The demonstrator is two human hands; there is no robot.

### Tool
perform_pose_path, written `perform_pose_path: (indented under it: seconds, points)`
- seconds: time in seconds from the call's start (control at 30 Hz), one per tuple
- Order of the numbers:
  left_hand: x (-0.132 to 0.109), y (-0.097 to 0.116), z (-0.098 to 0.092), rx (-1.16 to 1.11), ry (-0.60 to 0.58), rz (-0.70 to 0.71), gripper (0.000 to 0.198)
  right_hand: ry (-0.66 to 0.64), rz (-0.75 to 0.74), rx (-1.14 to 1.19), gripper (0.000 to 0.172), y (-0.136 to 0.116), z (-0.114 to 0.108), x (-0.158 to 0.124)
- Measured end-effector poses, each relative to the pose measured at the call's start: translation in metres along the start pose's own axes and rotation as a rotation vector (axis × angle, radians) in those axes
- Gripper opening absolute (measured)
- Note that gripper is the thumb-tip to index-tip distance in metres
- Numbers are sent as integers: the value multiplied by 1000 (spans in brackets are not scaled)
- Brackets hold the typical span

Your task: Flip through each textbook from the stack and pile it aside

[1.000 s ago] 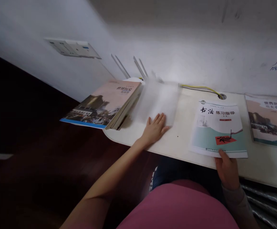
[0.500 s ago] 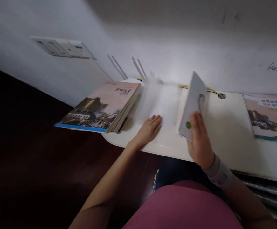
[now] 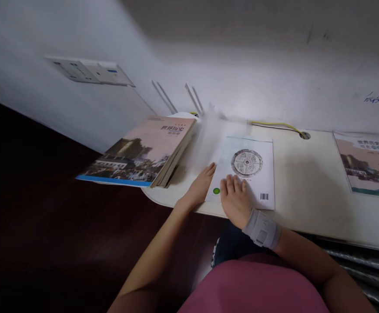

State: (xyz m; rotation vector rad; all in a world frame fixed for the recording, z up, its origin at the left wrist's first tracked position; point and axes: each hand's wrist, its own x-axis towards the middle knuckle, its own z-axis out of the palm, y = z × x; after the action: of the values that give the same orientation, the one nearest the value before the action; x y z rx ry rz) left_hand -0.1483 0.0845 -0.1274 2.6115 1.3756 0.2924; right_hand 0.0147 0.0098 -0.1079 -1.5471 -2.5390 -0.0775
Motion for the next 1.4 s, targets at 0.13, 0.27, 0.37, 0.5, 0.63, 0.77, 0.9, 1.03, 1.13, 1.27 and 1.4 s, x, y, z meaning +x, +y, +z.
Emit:
perform_pose_path:
  seconds: [0.13, 0.27, 0.37, 0.5, 0.63, 0.77, 0.9, 1.03, 1.13, 1.27, 1.4]
  points:
    - [-4, 0, -3, -10, 58, 23, 52, 11, 2, -6, 46, 3, 3, 2]
    - [-10, -4, -1, -116, 158, -12, 45, 9, 9, 24, 47, 2, 7, 6]
    - [-13, -6, 1, -176, 205, -99, 43, -21, -1, 55, 63, 3, 5, 8]
    - [-17, 2, -1, -204, 258, -155, 42, -40, -56, 126, 75, 17, -7, 4]
    - [-21, 19, -4, -231, 328, -181, 42, -23, -131, 139, 61, 44, -21, -11]
    - [-19, 30, 2, -262, 279, -212, 44, -95, -199, 157, 51, 60, -24, -22]
    - [-16, 35, 5, -287, 268, -260, 45, -67, -220, 187, 41, 64, -19, -23]
    - [-17, 37, 3, -306, 280, -295, 45, -49, -236, 240, 33, 67, -17, -21]
    - [-20, 36, 1, -336, 293, -311, 45, -58, -235, 298, 25, 69, -20, -19]
    - [-22, 34, -4, -367, 468, -375, 46, -60, -153, 461, 12, 70, -25, -19]
    - [-18, 48, -11, -409, 766, -469, 51, 107, 55, 702, 18, 75, -23, -24]
